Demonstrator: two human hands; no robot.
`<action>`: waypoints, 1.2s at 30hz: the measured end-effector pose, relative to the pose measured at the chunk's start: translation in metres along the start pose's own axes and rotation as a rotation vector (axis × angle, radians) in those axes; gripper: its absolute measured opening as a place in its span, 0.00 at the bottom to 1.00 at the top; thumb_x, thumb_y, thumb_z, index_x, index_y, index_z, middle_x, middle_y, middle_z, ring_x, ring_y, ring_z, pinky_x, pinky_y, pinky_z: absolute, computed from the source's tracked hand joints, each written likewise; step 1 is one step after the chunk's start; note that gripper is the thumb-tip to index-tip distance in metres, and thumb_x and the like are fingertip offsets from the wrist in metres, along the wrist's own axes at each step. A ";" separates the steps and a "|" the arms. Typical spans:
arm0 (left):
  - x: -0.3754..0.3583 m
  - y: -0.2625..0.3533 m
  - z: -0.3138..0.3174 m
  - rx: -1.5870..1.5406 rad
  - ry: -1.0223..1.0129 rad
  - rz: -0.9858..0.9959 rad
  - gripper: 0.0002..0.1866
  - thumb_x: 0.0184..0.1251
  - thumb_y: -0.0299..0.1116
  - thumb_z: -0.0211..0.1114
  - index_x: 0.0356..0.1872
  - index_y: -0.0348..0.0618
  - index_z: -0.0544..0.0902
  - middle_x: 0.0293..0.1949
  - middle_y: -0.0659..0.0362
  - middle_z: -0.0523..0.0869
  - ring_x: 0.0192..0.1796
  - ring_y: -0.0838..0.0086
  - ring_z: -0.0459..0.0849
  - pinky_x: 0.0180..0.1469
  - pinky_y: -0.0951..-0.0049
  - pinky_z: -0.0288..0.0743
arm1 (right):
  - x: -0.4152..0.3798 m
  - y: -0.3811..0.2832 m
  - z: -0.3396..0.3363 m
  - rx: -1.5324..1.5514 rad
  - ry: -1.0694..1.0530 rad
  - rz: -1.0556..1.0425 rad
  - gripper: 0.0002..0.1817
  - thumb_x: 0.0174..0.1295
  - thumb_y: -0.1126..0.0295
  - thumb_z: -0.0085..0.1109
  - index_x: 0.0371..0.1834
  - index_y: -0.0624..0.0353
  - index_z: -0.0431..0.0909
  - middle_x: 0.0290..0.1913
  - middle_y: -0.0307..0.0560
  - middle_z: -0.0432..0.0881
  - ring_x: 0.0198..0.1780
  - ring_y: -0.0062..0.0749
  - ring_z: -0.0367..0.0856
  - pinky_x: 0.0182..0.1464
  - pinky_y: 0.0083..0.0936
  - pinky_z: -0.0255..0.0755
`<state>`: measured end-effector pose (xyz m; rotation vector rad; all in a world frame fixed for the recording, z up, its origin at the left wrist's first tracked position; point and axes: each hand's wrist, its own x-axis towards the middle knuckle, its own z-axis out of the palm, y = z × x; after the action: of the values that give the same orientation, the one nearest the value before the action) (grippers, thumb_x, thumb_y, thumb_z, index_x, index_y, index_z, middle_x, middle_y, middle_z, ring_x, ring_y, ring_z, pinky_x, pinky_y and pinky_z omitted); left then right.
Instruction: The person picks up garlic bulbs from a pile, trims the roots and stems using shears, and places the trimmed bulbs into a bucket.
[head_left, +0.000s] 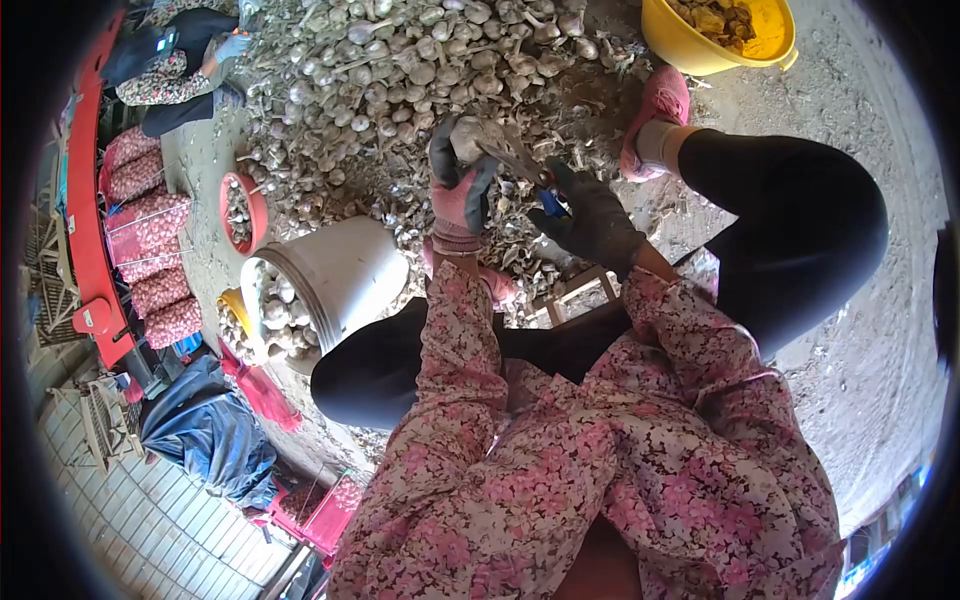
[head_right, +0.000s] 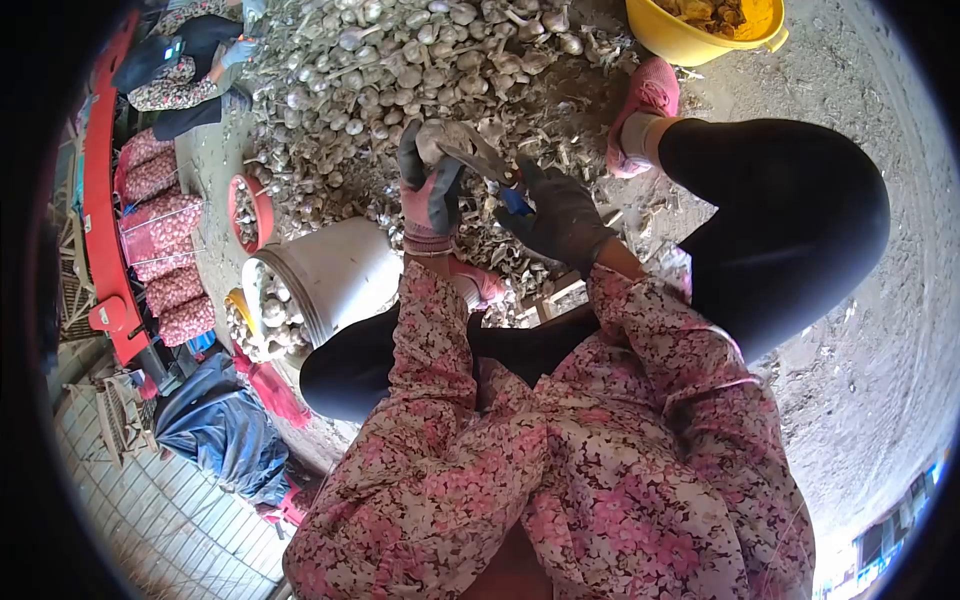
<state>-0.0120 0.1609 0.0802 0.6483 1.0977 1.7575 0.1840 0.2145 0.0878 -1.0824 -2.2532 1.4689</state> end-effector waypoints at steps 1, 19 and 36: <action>-0.007 0.004 0.002 -0.002 -0.002 0.006 0.38 0.57 0.24 0.68 0.69 0.45 0.60 0.61 0.58 0.70 0.58 0.68 0.76 0.59 0.68 0.75 | -0.004 -0.004 0.004 -0.004 0.003 -0.004 0.38 0.55 0.52 0.65 0.64 0.63 0.65 0.47 0.58 0.81 0.49 0.54 0.80 0.55 0.40 0.71; -0.086 -0.006 -0.034 0.277 0.257 0.170 0.31 0.52 0.16 0.70 0.59 0.44 0.69 0.50 0.58 0.77 0.49 0.71 0.80 0.51 0.71 0.79 | -0.014 0.007 0.069 -0.233 -0.126 -0.100 0.12 0.60 0.70 0.53 0.47 0.57 0.72 0.32 0.58 0.80 0.35 0.56 0.81 0.38 0.46 0.74; -0.092 0.091 -0.073 -0.882 0.006 0.289 0.26 0.69 0.40 0.60 0.59 0.30 0.69 0.60 0.42 0.72 0.62 0.55 0.72 0.68 0.56 0.69 | -0.009 0.020 0.048 0.532 -0.176 0.541 0.18 0.61 0.54 0.61 0.26 0.60 0.77 0.19 0.40 0.76 0.17 0.24 0.73 0.22 0.27 0.71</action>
<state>-0.0698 0.0338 0.1306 0.2450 0.1497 2.2378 0.1727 0.1795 0.0498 -1.4733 -1.5484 2.2770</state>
